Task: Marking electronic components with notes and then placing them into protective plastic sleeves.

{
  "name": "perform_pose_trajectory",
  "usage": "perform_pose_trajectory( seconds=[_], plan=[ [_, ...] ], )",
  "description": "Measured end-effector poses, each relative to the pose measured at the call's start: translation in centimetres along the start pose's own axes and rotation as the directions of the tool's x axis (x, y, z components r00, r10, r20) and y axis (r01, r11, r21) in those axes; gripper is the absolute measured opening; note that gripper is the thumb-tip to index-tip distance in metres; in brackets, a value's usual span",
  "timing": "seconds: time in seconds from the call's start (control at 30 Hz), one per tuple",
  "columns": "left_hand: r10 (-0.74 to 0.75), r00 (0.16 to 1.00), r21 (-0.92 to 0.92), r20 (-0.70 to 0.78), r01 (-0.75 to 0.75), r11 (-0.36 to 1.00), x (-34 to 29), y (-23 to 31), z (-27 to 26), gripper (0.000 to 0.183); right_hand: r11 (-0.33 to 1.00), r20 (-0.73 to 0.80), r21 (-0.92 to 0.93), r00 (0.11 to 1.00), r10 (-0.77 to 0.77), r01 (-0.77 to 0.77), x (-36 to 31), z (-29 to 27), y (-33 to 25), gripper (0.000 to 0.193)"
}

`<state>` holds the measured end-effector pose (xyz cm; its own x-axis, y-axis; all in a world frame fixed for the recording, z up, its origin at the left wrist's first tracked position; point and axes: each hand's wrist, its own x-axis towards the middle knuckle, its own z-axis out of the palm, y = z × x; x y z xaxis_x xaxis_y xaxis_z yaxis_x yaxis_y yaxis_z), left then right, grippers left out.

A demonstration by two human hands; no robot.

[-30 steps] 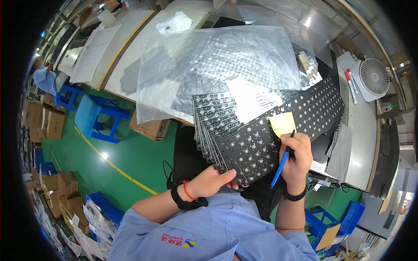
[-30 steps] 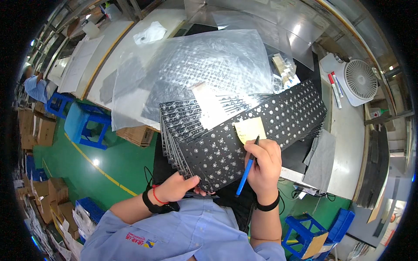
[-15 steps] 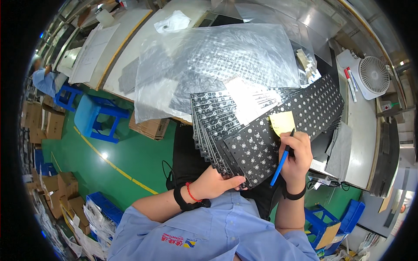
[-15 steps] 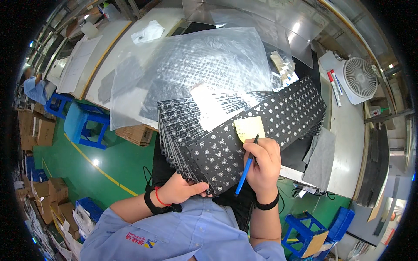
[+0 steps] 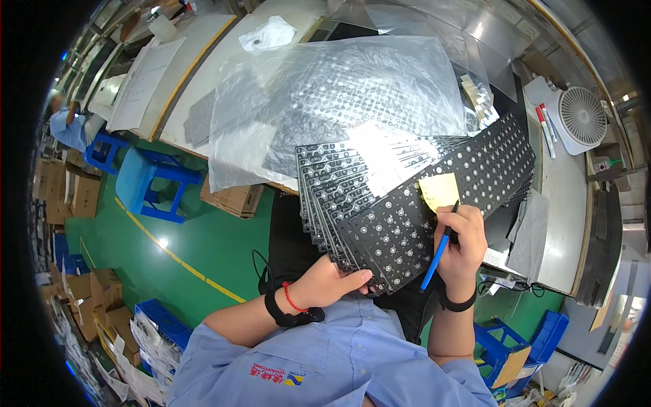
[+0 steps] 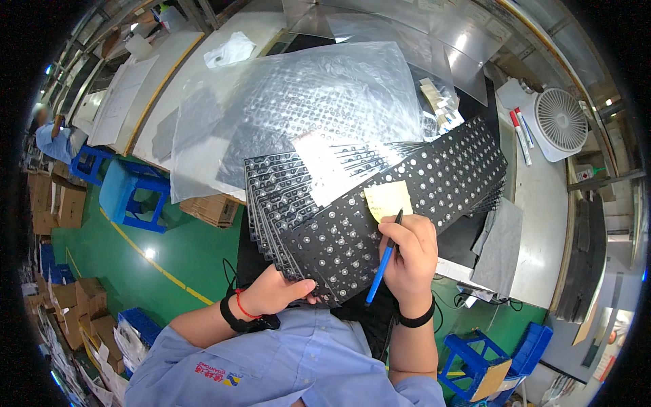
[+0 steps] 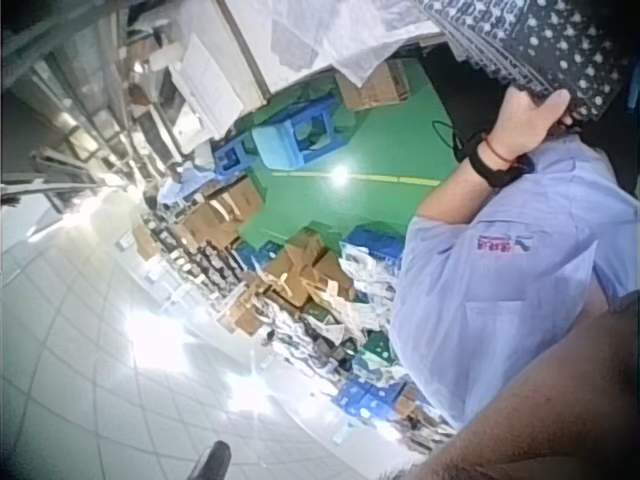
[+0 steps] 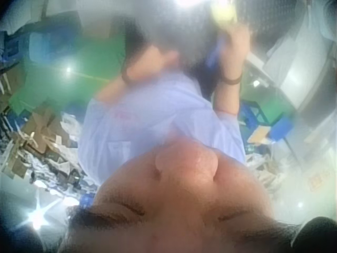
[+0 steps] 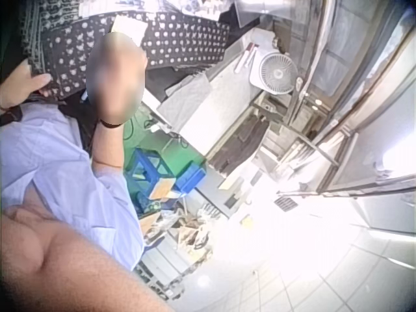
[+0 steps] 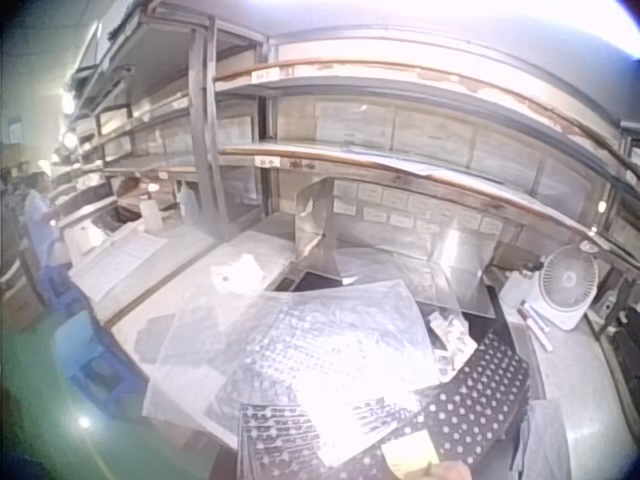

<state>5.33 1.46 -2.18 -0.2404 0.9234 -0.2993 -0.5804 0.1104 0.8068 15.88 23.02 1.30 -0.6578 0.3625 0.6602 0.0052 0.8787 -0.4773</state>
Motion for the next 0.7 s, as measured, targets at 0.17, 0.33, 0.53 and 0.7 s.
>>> perform_pose_trajectory(
  seconds=[0.17,0.33,0.53,0.7],
  plan=[
    [0.018,0.998,0.040,0.061,-0.021,0.999,0.1,-0.1,-0.4,0.021,1.000,-0.007,-0.009,1.000,-0.003,0.003,-0.1,0.1,0.1,0.032],
    [-0.036,0.997,-0.027,0.066,0.038,0.999,-0.3,-1.2,-1.3,0.023,1.000,-0.004,0.001,1.000,-0.005,0.005,-0.1,0.1,0.1,0.033],
    [-0.002,1.000,0.074,0.002,0.002,0.997,-0.5,-0.5,-1.8,0.030,1.000,0.002,0.003,1.000,0.005,-0.005,-0.2,0.0,0.1,0.033],
    [0.027,1.000,0.022,-0.013,-0.027,0.999,-0.5,-0.5,-2.5,0.031,1.000,0.003,0.004,1.000,0.004,-0.004,-0.1,0.0,0.1,0.033]
  ],
)
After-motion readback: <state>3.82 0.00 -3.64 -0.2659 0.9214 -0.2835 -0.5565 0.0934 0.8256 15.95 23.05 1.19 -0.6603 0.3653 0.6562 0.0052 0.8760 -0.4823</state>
